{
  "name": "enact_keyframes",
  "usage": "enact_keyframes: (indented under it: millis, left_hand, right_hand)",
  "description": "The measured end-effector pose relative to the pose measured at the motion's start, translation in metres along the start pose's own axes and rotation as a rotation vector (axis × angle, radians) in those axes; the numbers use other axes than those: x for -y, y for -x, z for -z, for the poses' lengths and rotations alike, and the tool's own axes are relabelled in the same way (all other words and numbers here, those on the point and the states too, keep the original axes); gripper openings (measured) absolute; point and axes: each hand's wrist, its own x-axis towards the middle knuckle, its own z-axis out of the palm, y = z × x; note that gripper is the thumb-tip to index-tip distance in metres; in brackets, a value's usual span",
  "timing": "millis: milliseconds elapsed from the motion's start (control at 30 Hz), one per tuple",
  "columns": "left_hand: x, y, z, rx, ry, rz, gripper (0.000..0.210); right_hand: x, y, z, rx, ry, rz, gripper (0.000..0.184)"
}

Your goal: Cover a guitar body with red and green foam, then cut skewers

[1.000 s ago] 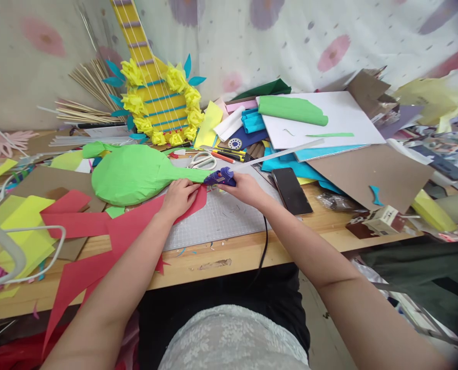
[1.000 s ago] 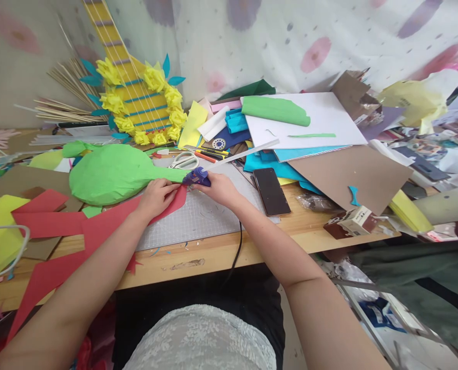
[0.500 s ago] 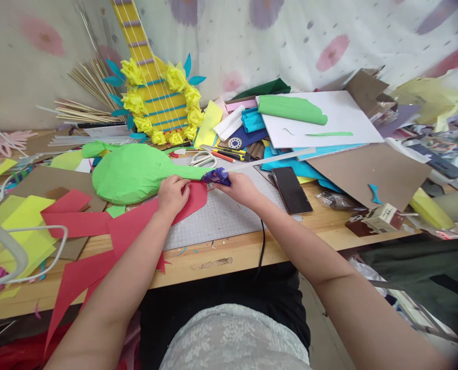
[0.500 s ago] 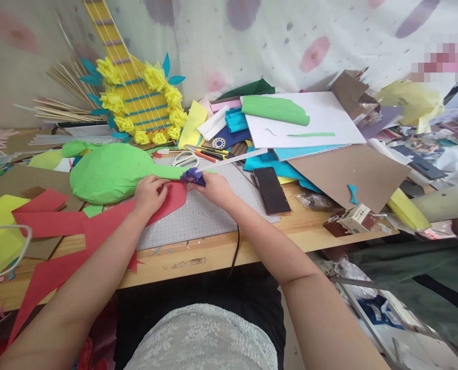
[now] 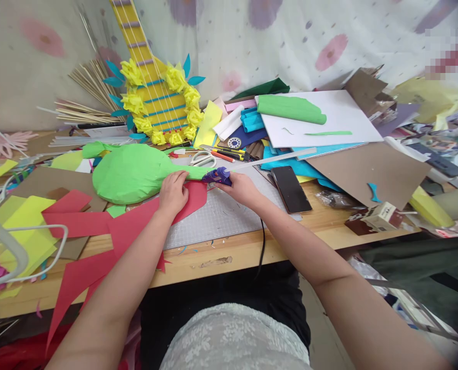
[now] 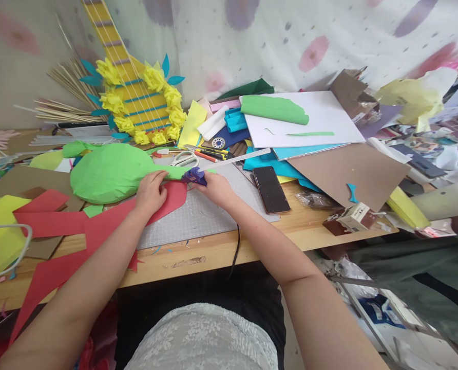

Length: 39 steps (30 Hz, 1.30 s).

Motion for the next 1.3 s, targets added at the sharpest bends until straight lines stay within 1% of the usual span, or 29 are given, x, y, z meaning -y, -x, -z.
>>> enact_keyframes:
  millis: [267,433,633,800,933,1167,1300]
  left_hand:
    - [0.003,0.001,-0.003,-0.005,-0.028,0.014,0.045]
    - [0.001,0.001,-0.002,-0.004,-0.028,0.023,0.045]
    - [0.0,0.001,-0.001,0.004,-0.026,0.029,0.044]
    - [0.001,0.002,-0.002,-0.005,-0.035,0.02,0.043]
    - [0.002,0.002,-0.002,-0.006,-0.033,0.021,0.043]
    - [-0.001,0.001,0.0,0.027,-0.058,0.052,0.043]
    - [-0.002,0.001,0.0,0.031,-0.061,0.05,0.043]
  right_hand:
    - [-0.006,0.005,0.002,-0.023,-0.032,-0.022,0.028]
    - [-0.01,0.006,0.004,-0.004,-0.01,-0.021,0.027]
    - [-0.009,0.004,-0.001,-0.031,-0.009,-0.006,0.027]
    - [0.0,-0.002,-0.004,-0.003,-0.015,-0.003,0.029]
    - [0.004,-0.002,-0.002,0.016,-0.014,-0.006,0.029]
    - [-0.006,0.005,0.006,0.037,0.022,-0.058,0.029]
    - [-0.009,0.007,0.007,0.04,0.047,-0.067,0.029]
